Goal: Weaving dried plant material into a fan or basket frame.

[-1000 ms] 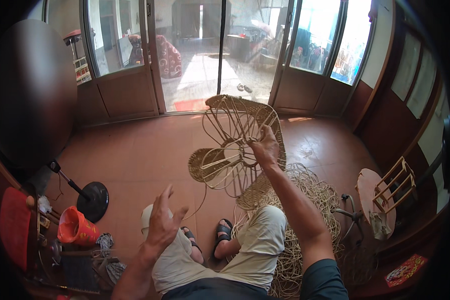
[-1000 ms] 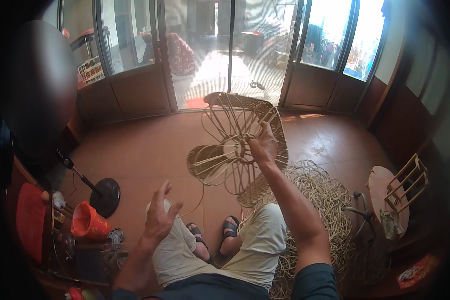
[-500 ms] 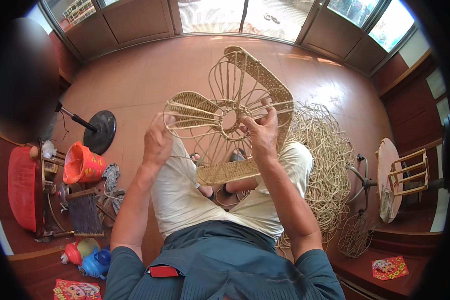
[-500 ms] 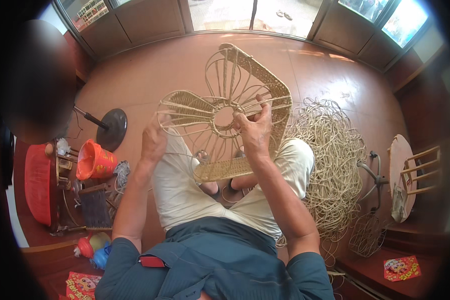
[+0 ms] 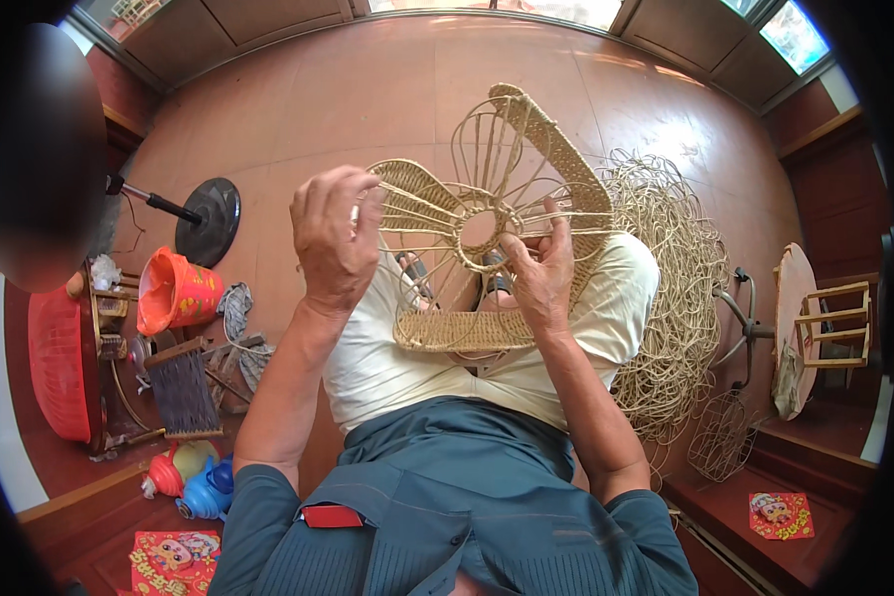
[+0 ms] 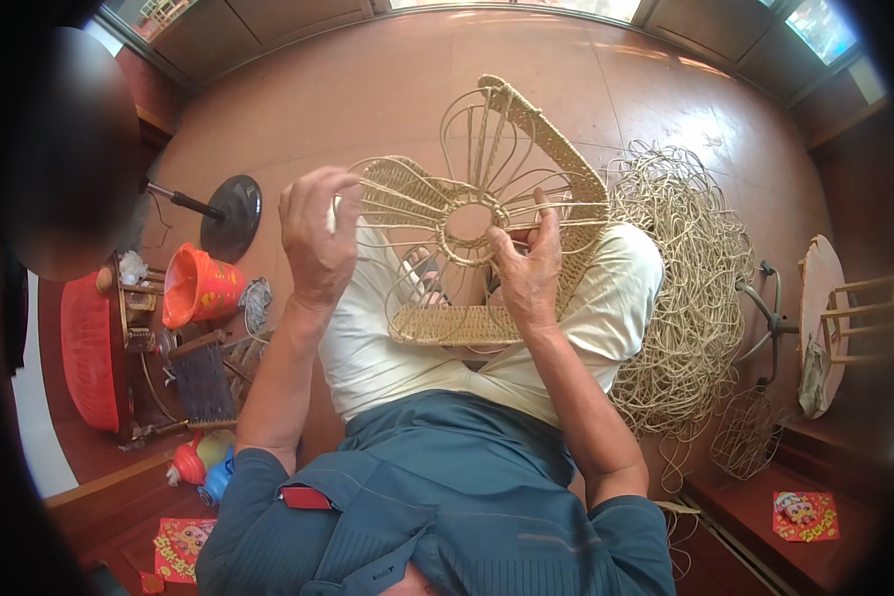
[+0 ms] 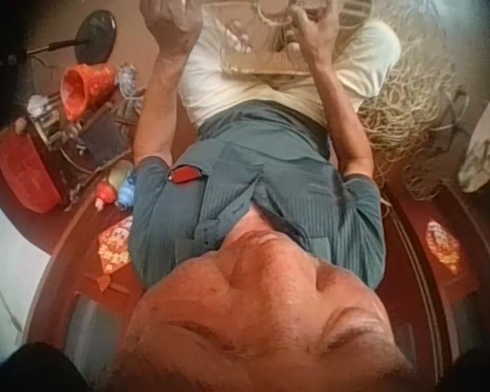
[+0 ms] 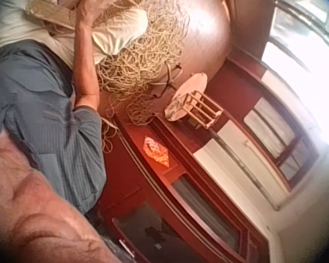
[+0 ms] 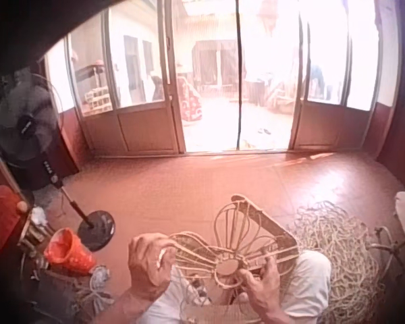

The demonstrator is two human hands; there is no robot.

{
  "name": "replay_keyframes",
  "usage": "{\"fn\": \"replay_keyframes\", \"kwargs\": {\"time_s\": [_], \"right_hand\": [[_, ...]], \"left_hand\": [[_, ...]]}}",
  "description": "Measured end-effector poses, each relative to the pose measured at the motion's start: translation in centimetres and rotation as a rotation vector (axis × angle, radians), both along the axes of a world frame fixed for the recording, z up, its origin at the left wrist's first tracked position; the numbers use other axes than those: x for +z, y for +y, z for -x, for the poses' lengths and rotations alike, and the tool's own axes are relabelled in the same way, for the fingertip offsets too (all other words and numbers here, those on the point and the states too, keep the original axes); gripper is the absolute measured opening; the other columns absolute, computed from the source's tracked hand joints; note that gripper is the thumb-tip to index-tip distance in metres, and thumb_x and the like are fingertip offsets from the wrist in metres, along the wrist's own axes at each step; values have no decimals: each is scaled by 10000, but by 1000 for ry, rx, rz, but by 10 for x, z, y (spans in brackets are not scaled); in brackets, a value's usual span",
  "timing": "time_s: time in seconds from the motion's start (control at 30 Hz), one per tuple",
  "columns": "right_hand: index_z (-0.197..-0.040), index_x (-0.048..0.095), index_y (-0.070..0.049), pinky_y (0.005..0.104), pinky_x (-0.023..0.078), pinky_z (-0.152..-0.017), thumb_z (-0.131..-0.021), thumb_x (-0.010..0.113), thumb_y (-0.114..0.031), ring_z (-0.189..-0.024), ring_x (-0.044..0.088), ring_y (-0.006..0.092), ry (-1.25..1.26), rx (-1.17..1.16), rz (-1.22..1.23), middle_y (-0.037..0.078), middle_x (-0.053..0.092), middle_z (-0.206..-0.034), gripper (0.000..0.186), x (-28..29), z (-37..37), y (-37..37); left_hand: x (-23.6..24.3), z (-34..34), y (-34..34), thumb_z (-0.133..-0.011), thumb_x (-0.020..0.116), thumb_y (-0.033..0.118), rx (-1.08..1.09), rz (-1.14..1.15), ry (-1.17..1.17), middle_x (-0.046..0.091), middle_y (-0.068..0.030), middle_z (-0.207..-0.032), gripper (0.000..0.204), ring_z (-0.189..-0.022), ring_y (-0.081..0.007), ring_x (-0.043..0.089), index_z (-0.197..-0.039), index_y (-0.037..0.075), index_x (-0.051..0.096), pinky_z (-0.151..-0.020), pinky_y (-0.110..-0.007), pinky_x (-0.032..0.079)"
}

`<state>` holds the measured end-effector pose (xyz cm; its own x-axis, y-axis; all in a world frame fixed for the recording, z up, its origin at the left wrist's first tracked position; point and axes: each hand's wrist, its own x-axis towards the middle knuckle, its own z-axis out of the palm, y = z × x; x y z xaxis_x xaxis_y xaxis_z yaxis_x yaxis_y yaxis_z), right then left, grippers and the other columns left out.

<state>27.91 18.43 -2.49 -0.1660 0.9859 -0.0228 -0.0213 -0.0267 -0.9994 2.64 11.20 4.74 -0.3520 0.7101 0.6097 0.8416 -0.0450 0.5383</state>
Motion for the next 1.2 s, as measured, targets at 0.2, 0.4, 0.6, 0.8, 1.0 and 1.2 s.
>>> {"fn": "replay_keyframes", "kwargs": {"time_s": [0.2,0.4,0.6,0.8,1.0,1.2], "right_hand": [[-1718,375,-16,305,632,-783,-1018,782,-42,-912,737,157,-148,18,-38,103,726,-1087,809,5,-2,-9],[-1706,407,-30,330,636,-795,-1006,792,-54,-949,752,185,-200,23,-28,121,731,-1085,799,4,1,-11],[-1615,535,-44,442,623,-864,-985,811,-138,-971,761,318,-686,106,-211,171,733,-1094,694,24,-19,-13],[-1402,725,-130,495,568,-969,-949,838,-199,-1156,698,331,-923,-36,-738,106,734,-1224,472,61,-8,-5],[-1442,690,-137,443,582,-948,-974,818,-157,-1103,717,315,-751,117,-957,99,753,-1156,486,20,23,25],[-1394,709,-146,428,604,-916,-1001,746,-110,-1052,726,306,-674,241,-955,97,764,-1126,396,18,17,36]], "left_hand": [[21,-13,36,-989,808,265,-153,-40,485,766,-97,-1173,223,-1298,-298,657,-1121,86,794,-1203,-521,425],[-4,0,58,-1022,744,342,-450,388,364,775,-62,-1059,233,-1099,-269,696,-1081,124,802,-1089,-479,462],[-1,-3,55,-1047,720,339,-426,423,166,787,-2,-955,199,-980,-245,696,-1051,168,822,-922,-424,450],[10,3,55,-1067,706,368,-506,492,29,808,-6,-969,249,-974,-236,713,-1073,153,831,-946,-409,460],[9,6,55,-1089,688,373,-494,515,-1,814,-56,-975,287,-958,-269,748,-1099,121,824,-919,-420,534],[15,17,54,-1094,692,310,-498,565,-147,797,-111,-981,273,-942,-298,772,-1147,65,799,-884,-411,592]]}}
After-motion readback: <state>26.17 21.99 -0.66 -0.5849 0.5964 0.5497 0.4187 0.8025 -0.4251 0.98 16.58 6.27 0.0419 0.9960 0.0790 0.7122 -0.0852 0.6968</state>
